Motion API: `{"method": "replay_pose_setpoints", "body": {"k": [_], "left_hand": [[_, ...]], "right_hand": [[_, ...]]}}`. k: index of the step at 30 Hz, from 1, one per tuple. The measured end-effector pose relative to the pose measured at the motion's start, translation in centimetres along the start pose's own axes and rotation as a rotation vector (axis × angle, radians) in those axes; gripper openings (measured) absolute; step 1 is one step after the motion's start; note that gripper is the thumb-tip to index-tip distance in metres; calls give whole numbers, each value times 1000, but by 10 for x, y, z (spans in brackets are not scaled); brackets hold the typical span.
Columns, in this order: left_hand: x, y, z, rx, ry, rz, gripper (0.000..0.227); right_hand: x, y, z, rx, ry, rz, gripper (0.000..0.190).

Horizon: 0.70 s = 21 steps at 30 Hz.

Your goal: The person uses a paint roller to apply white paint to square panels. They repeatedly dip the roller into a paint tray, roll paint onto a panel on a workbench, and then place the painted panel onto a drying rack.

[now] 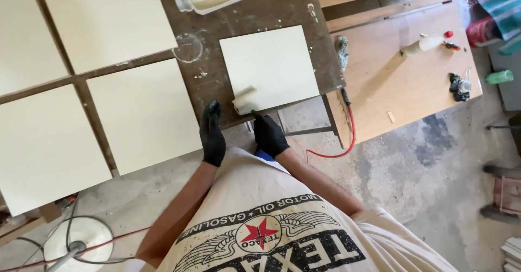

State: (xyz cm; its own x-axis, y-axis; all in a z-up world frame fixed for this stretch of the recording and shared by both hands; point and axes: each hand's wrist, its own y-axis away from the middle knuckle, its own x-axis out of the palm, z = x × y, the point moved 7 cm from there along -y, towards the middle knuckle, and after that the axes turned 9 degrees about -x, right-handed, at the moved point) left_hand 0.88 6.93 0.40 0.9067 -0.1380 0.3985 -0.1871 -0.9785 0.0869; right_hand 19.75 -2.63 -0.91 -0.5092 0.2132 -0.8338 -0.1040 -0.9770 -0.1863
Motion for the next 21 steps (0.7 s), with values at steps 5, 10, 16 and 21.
{"method": "replay_pose_setpoints", "body": {"k": [5, 10, 16, 21], "left_hand": [[-11, 21, -39, 10, -93, 14, 37], [-11, 29, -67, 13, -84, 47, 38], [-18, 33, -80, -20, -205, 98, 37], [-17, 36, -92, -92, -242, 117, 38]], "right_hand": [[66, -144, -34, -45, 125, 60, 54], [96, -197, -69, 21, 6, 97, 52], [36, -41, -15, 194, -206, 113, 60], [-85, 23, 19, 10, -203, 90, 43]]}}
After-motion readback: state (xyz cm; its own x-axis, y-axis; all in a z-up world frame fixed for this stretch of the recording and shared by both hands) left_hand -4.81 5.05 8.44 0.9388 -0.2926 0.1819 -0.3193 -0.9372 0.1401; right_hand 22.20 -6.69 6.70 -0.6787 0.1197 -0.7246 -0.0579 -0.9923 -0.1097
